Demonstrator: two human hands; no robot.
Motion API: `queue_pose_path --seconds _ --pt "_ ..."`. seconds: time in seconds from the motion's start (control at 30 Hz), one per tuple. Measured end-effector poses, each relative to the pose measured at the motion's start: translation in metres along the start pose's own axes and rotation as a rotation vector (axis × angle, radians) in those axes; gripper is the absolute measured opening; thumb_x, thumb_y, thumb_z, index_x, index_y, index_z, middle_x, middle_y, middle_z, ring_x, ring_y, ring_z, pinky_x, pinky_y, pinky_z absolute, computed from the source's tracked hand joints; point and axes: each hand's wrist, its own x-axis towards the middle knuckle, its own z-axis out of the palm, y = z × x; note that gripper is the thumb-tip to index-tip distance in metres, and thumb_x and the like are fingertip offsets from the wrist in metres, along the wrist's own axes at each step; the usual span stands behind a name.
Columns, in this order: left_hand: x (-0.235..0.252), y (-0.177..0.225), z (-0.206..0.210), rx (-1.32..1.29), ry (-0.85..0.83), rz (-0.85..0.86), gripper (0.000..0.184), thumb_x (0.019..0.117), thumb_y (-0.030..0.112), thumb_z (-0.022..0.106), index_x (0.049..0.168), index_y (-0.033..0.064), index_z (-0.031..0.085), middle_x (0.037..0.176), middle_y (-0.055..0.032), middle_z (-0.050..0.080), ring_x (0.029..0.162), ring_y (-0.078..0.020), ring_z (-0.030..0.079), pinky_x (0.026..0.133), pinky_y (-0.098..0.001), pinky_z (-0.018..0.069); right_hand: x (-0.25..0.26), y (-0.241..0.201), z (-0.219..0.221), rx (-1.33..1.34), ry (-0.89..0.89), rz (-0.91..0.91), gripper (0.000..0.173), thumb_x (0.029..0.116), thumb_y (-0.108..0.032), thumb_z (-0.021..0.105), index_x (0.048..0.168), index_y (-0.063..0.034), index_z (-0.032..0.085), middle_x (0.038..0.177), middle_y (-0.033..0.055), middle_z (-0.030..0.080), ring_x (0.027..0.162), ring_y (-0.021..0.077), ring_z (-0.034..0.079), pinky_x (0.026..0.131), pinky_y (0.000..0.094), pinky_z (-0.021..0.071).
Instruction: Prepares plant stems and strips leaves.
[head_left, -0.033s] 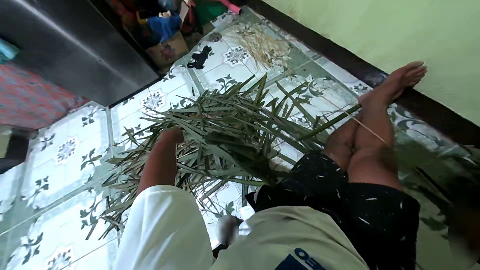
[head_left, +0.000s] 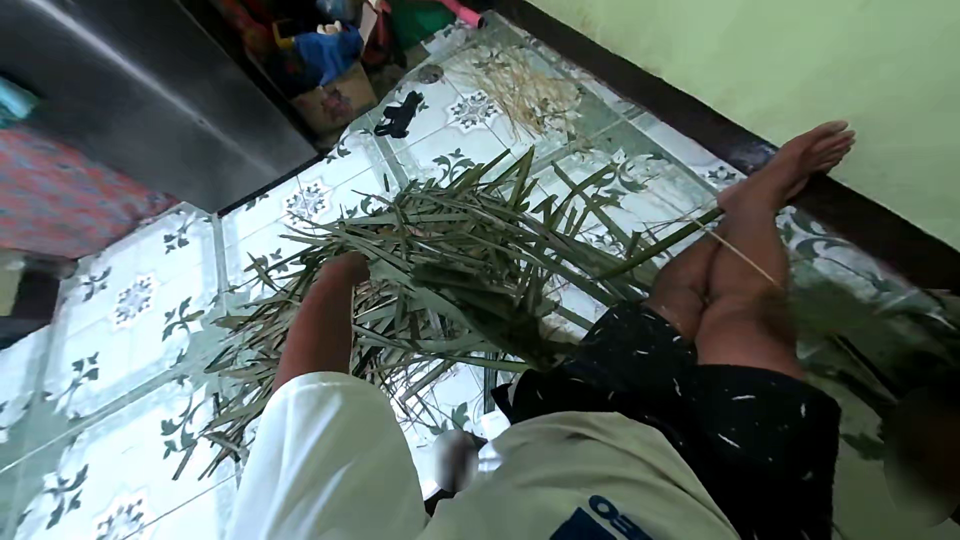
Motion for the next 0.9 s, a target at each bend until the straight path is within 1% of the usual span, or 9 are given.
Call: queue_pose_path --seconds 0.13,0.23,0.3,0.37,0.47,0.57,0.63,0.77,0.9 --pt "0.009 0.01 0.002 -0.15 0.103 0.152 0.046 0.1064 0.039 0.052 0.131 0.0029 0.064 0.127 -0.029 0.064 0.118 -0.0504 0.061 0.097 -0.0742 0.0432 0.026 -0.048 0.015 0.166 -0.004 -0.091 0.047 0.1084 -0.03 0.042 0.128 0.0094 0.058 0.097 0.024 0.066 0.076 0.0282 0.064 0.073 0.0497 0.0559" --pt "0.024 0.038 0.017 -0.252 0.125 0.212 0.057 0.1057 0.052 0.046 0.128 0.0038 0.066 0.123 -0.027 0.066 0.118 -0.0474 0.062 0.099 -0.0721 0.0439 0.043 -0.098 0.037 0.471 -0.017 -0.11 0.041 0.1049 -0.027 0.047 0.124 0.0079 0.056 0.08 0.0024 0.059 0.061 0.0058 0.055 0.058 0.026 0.0529" --pt "0.017 0.075 0.02 -0.379 0.049 0.299 0.06 0.1101 0.048 0.037 0.131 -0.0021 0.062 0.127 -0.0304 0.062 0.117 -0.0464 0.06 0.1 -0.0668 0.0435 0.048 -0.134 0.042 0.495 -0.096 -0.076 0.039 0.1065 -0.025 0.048 0.13 0.0058 0.055 0.087 0.0083 0.061 0.067 0.0114 0.057 0.065 0.0326 0.0529" --pt "0.002 0.113 0.021 -0.457 0.039 0.409 0.054 0.1105 0.042 0.04 0.129 -0.0029 0.063 0.123 -0.0285 0.064 0.112 -0.042 0.063 0.099 -0.0621 0.0464 0.053 -0.164 0.047 0.444 -0.116 -0.096 0.033 0.1065 -0.021 0.05 0.127 0.0028 0.06 0.087 0.0103 0.062 0.065 0.0134 0.055 0.062 0.0339 0.0512" --pt "-0.039 0.17 0.021 -0.71 0.01 0.571 0.044 0.1085 0.039 0.048 0.12 -0.0005 0.064 0.094 -0.0111 0.065 0.078 -0.0171 0.062 0.074 -0.0372 0.0542 0.061 -0.193 0.056 0.478 -0.158 -0.178 0.032 0.1061 -0.017 0.047 0.126 0.0014 0.063 0.08 0.0048 0.06 0.061 0.0095 0.054 0.058 0.0285 0.0492" --pt "-0.084 0.219 0.019 -1.051 -0.086 0.744 0.031 0.1081 0.029 0.05 0.115 0.0008 0.062 0.076 -0.0008 0.062 0.061 -0.0073 0.057 0.059 -0.025 0.0514 0.062 -0.218 0.06 0.586 -0.211 -0.195 0.03 0.106 -0.016 0.048 0.126 0.001 0.062 0.077 0.0007 0.061 0.058 0.0053 0.054 0.054 0.0226 0.0481" --pt "-0.113 0.245 0.016 -1.209 -0.193 0.881 0.026 0.1075 0.022 0.048 0.123 0.0017 0.055 0.073 0.0024 0.058 0.058 -0.0051 0.055 0.055 -0.0211 0.0488 0.062 -0.228 0.063 0.661 -0.222 -0.195 0.028 0.1056 -0.017 0.05 0.123 0.0006 0.063 0.079 0.001 0.063 0.056 0.0052 0.055 0.052 0.0211 0.0488" --pt "-0.16 0.285 0.016 -1.268 -0.442 1.182 0.054 0.1021 0.023 0.052 0.151 0.0053 0.039 0.068 0.0043 0.059 0.053 -0.003 0.053 0.051 -0.0181 0.0468 0.062 -0.239 0.073 0.755 -0.24 -0.219 0.024 0.1055 -0.015 0.05 0.119 -0.0002 0.064 0.085 0.0006 0.065 0.054 0.0034 0.054 0.05 0.0181 0.0479" --pt "-0.177 0.309 0.012 -1.118 -0.594 1.39 0.056 0.1017 0.026 0.056 0.152 0.0062 0.041 0.067 0.0033 0.059 0.051 -0.0033 0.052 0.049 -0.0179 0.0453 0.054 -0.245 0.081 0.856 -0.243 -0.206 0.017 0.1009 -0.01 0.054 0.111 -0.0014 0.064 0.076 -0.0014 0.066 0.051 0.0032 0.053 0.048 0.0184 0.0469"
